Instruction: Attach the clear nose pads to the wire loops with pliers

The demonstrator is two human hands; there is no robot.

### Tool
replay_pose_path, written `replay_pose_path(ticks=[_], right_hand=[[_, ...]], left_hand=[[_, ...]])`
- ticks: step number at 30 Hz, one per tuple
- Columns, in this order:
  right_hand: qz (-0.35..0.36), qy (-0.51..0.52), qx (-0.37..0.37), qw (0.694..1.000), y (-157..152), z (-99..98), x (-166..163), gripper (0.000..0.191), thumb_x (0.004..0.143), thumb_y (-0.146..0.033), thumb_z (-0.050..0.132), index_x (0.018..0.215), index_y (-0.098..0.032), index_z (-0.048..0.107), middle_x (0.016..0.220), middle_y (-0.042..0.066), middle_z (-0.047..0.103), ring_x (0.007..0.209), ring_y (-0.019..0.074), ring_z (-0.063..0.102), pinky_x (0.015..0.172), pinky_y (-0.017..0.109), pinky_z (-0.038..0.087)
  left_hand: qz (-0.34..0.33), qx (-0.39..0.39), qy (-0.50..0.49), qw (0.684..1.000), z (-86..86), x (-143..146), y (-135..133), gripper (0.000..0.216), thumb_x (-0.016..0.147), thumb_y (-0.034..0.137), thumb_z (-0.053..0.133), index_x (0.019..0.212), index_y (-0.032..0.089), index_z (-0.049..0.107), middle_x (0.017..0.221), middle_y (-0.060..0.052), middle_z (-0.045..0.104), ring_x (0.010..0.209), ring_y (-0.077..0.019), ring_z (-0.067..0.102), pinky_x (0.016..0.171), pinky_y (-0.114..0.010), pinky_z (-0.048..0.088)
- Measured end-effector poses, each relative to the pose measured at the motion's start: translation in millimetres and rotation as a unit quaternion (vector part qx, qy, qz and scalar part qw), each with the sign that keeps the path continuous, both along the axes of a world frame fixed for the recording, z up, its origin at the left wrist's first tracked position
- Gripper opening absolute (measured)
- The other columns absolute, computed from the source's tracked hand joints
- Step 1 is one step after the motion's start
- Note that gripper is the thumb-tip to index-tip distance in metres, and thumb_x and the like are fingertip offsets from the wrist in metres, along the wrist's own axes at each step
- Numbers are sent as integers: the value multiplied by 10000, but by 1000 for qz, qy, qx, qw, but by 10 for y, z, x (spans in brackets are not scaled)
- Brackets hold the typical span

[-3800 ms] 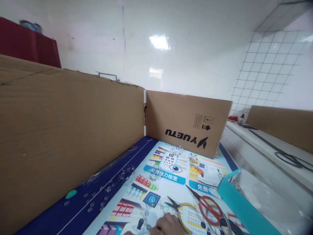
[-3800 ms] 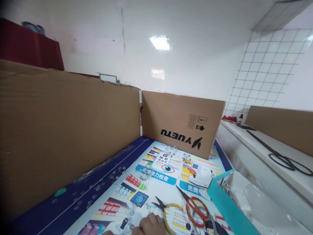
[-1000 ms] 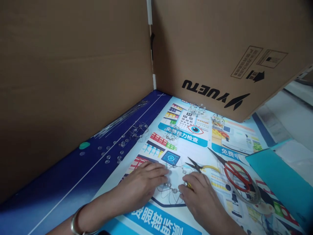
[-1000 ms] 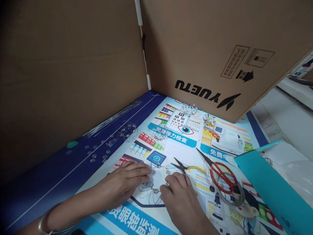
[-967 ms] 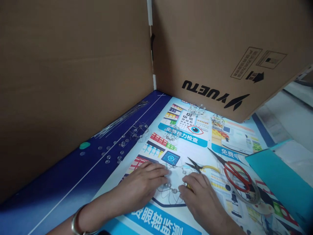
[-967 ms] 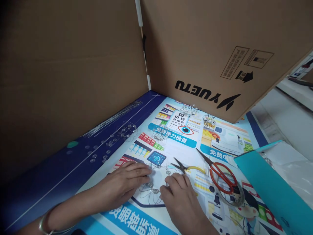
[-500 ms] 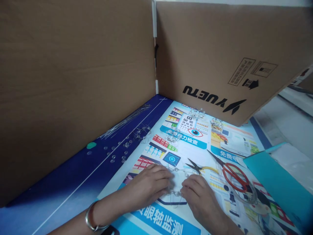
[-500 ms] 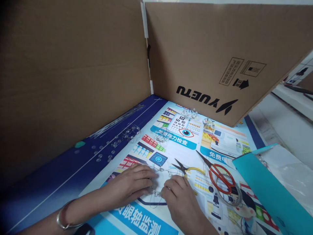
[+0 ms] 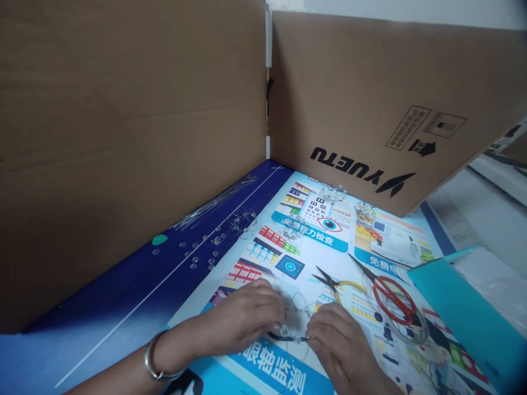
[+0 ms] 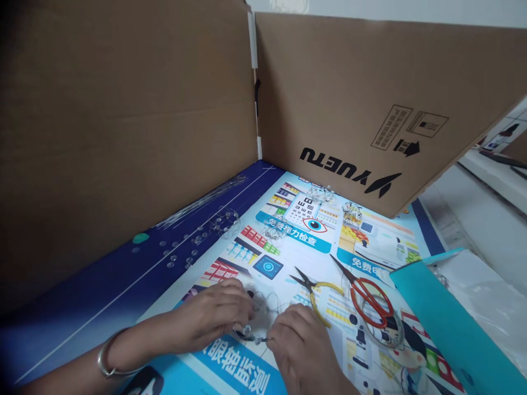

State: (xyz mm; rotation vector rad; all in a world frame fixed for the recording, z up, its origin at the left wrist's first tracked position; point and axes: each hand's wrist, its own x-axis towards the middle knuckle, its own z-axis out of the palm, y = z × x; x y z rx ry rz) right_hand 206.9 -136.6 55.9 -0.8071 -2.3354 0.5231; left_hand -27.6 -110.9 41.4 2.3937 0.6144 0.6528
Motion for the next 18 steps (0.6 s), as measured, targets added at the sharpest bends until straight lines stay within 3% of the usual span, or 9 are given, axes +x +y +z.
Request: replay_pose_path(ticks=[3, 5, 7, 10, 14, 18], right_hand=[[-11, 31, -82, 996, -57, 184, 1, 113, 832, -126, 465, 844, -212, 538, 742, 29, 589, 691, 146, 525, 644, 277, 437], [-34, 44, -194, 979, -76, 278, 16, 108, 850, -203, 463, 784, -220, 548, 696, 16, 575, 653, 137, 527, 606, 253, 429], [-66, 62, -314, 945, -47, 312, 26, 188, 857, -303, 463, 720, -213, 555, 656, 10, 570, 617, 132, 522, 566, 241, 413], [-108, 103, -442, 884, 107, 221, 9, 266, 849, -388, 462, 697, -190, 555, 669, 14, 605, 586, 116, 508, 545, 231, 395], [-165, 124, -533, 821, 384, -47, -64, 252, 806, -401, 493, 703, -173, 522, 656, 3, 591, 516, 87, 495, 446, 191, 336], [-207, 99, -544, 807, 509, -204, -120, 252, 786, -428, 489, 732, -184, 517, 665, -12, 580, 499, 98, 544, 364, 165, 281]], left_hand=[[-5, -101, -16, 995, 143, -8, -72, 155, 891, 196, 420, 936, 195, 567, 897, -43, 634, 853, -168, 559, 803, -303, 401], [16, -211, -39, 977, 219, 7, -106, 174, 895, 267, 430, 891, 188, 585, 842, -38, 636, 779, -153, 567, 729, -271, 422], [36, -369, -88, 924, 241, 46, -107, 214, 880, 350, 460, 849, 173, 576, 798, -34, 643, 708, -137, 571, 651, -245, 435], [58, -555, -182, 809, 149, 127, -40, 265, 844, 417, 504, 792, 158, 521, 768, -40, 649, 662, -140, 599, 567, -229, 438], [155, -605, -257, 738, -76, 174, 94, 308, 829, 455, 509, 807, 148, 524, 822, -54, 622, 723, -170, 624, 514, -219, 442], [173, -598, -276, 732, -184, 131, 150, 365, 858, 481, 446, 949, 145, 558, 930, -89, 600, 820, -201, 621, 548, -245, 471]])
